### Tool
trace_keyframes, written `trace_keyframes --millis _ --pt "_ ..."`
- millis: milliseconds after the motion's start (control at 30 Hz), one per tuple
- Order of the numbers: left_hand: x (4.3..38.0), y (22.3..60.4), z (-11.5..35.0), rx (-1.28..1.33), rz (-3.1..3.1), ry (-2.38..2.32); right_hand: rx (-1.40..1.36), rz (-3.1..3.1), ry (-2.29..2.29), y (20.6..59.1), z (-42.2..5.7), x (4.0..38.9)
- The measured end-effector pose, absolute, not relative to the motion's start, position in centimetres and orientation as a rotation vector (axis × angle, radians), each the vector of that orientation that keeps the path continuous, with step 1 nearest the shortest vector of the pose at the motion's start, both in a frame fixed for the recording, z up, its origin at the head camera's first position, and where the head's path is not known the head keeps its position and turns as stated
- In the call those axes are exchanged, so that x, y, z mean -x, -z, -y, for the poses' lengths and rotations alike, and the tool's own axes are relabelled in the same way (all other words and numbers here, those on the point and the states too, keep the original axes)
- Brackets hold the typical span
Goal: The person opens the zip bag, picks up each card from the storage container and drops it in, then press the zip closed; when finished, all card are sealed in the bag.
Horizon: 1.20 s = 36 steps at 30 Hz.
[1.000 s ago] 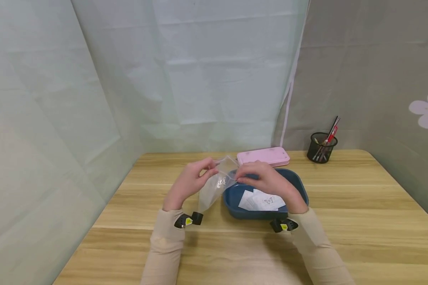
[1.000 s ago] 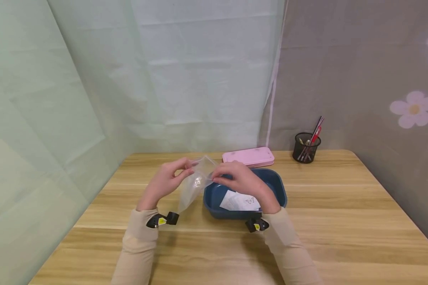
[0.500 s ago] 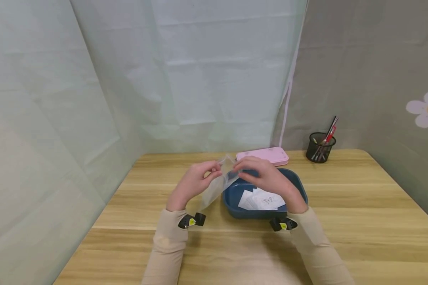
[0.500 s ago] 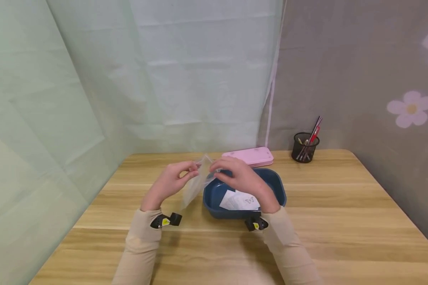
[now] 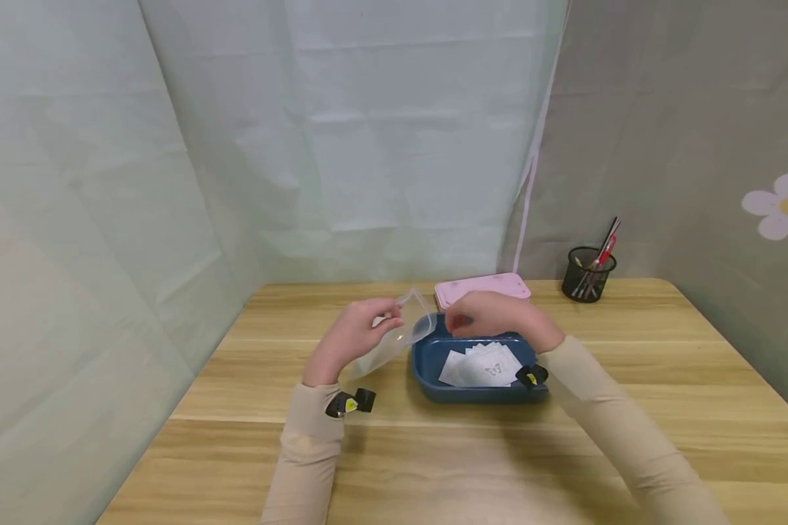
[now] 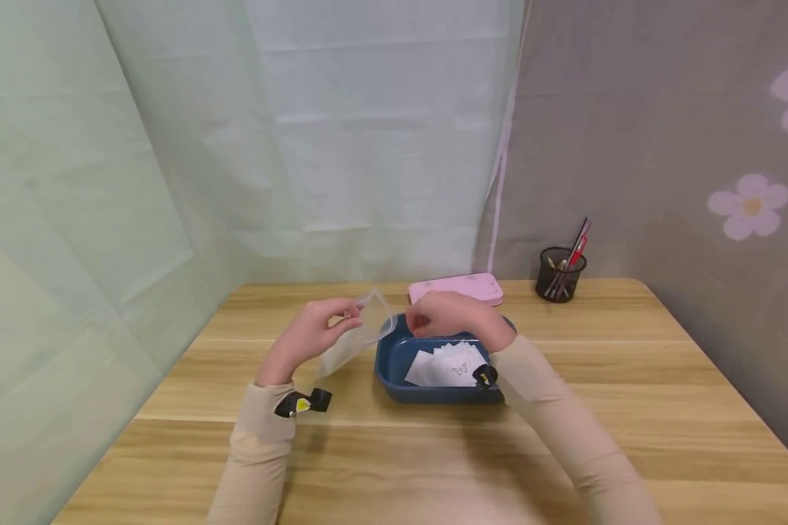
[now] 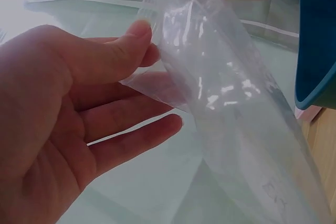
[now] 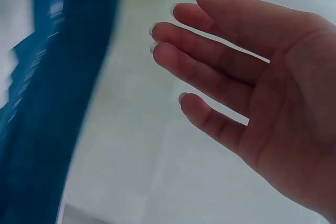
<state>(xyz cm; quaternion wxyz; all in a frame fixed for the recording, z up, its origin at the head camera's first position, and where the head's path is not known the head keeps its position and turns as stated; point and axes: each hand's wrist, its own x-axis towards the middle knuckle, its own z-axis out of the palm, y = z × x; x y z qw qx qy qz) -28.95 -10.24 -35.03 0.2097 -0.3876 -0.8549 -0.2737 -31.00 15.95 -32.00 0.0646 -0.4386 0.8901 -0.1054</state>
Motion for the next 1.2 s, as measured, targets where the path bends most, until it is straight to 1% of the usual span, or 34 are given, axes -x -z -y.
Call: trace_keyframes --millis 100,300,467,567,867,1200 --pt "29.1 35.0 10.1 1.103 2.399 0.758 1.222 -2.607 0.181 32.9 -15.5 32.0" --pt "29.1 34.9 9.9 1.111 2.440 0.788 1.102 -2.461 -0.130 35.1 -15.3 33.6" --pt "29.1 34.8 9.9 1.102 2.473 0.784 0.898 -2.409 -0.328 36.6 -15.6 34.3" --pt "29.1 34.8 9.9 1.102 2.488 0.778 0.828 -2.400 -0.423 37.4 -15.8 34.3" --pt "29.0 34.8 10.0 1.133 2.483 0.769 0.893 -2.418 -0.555 38.4 -15.7 34.3" --pt "29.2 34.9 10.1 1.150 2.481 0.765 0.925 -2.453 -0.416 38.8 -16.1 35.5"
